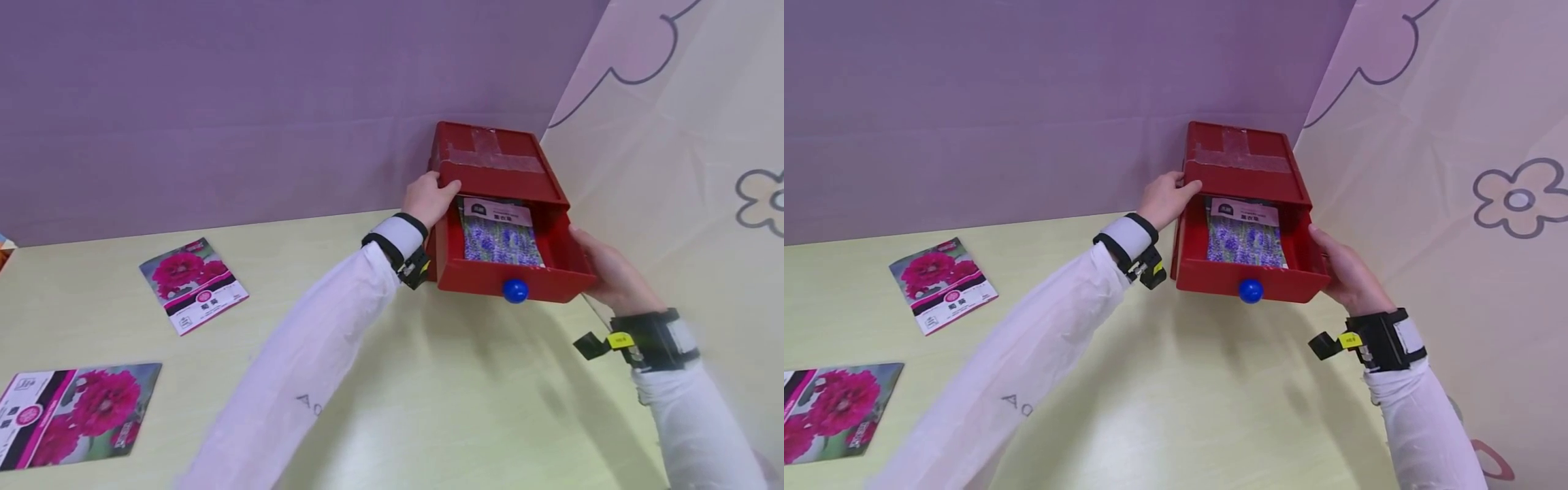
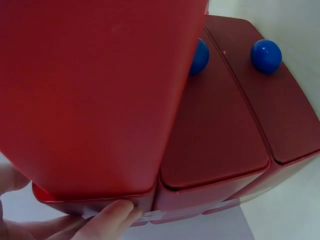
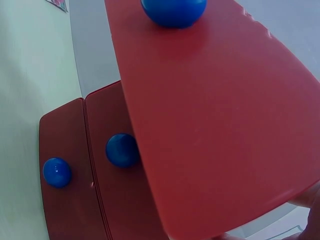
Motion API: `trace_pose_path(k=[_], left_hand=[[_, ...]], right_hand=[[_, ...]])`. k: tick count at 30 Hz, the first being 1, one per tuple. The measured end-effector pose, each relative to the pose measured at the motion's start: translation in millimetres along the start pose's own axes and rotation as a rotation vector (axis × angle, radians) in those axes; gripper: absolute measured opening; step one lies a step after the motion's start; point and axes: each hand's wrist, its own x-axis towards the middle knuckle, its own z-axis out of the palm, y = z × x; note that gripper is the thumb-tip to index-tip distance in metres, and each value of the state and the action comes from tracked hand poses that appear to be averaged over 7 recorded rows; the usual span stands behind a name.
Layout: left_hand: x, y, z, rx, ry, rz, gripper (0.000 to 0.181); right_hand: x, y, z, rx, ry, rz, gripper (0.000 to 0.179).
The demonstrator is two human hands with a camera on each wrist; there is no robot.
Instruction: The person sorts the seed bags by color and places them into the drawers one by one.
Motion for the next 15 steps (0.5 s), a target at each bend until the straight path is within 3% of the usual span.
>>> trace_pose_path(k=[7, 15], left_hand=[[3.5, -1.5, 0.2, -0.006, -0.016, -0.027, 0.051], [5.4, -3.6, -1.0, 0.017, -0.036, 0.005, 0.052]], right_hand=[[-1.0, 0.5, 0.2, 0.013, -0.005, -0.004, 0.034], [-4.4, 1.7, -3.3, -0.017, -0.014, -0.033, 0.03]])
